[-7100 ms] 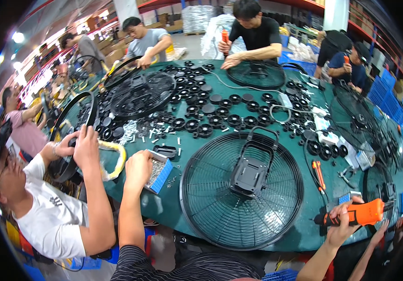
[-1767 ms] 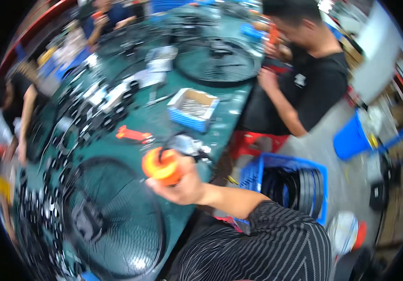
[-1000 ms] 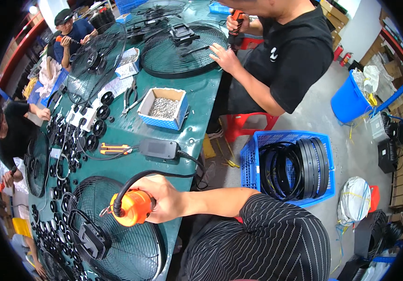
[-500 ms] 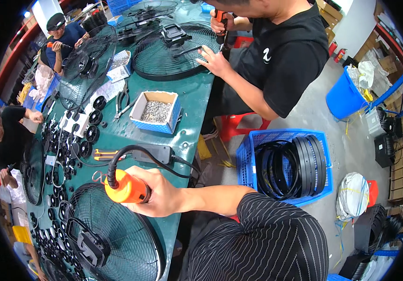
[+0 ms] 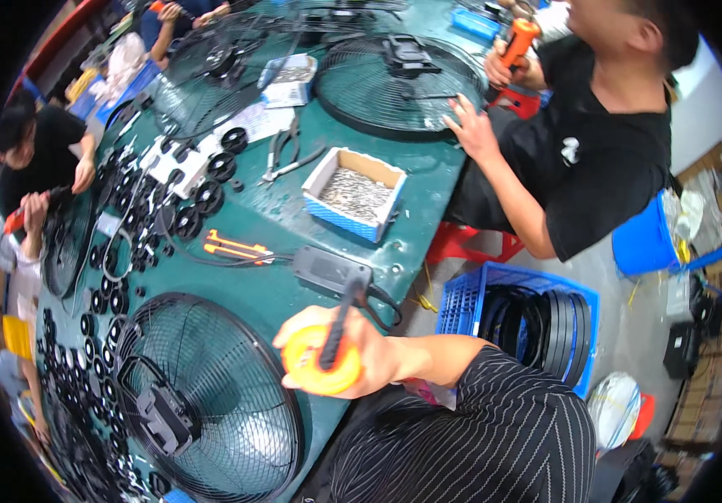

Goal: The recorder is using a power drill and screws to assemble large industrial-style fans on a workstation with other workers.

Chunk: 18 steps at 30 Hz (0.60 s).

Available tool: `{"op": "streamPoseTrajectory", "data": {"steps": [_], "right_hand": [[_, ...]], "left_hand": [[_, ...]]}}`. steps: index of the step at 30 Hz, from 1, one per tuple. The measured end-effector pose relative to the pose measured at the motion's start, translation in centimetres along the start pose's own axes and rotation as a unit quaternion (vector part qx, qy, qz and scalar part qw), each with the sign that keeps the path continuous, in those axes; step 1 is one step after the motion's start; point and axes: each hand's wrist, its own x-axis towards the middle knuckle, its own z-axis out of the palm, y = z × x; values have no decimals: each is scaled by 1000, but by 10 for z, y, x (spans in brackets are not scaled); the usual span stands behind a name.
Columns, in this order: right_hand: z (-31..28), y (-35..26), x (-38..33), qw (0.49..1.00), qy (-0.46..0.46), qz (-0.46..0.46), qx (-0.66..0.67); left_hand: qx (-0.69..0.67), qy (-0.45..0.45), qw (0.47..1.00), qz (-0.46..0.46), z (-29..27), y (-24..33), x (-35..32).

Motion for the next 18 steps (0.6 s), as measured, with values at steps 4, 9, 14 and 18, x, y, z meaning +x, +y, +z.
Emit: {"op": "streamPoseTrajectory", "data": {"steps": [4, 9, 14, 18], "right_hand": [[5, -14, 9, 993, 42, 108, 21], [17, -38, 8, 975, -25, 54, 215], [51, -66, -14, 866, -96, -52, 488], [73, -96, -36, 845, -41, -45, 531]], "left_hand": [[-245, -43, 910, -333, -10, 102, -31], [-556, -154, 775, -258, 25, 225, -76], [-695, -125, 634, -316, 71, 274, -109], [-745, -214, 553, -306, 78, 283, -124]]}}
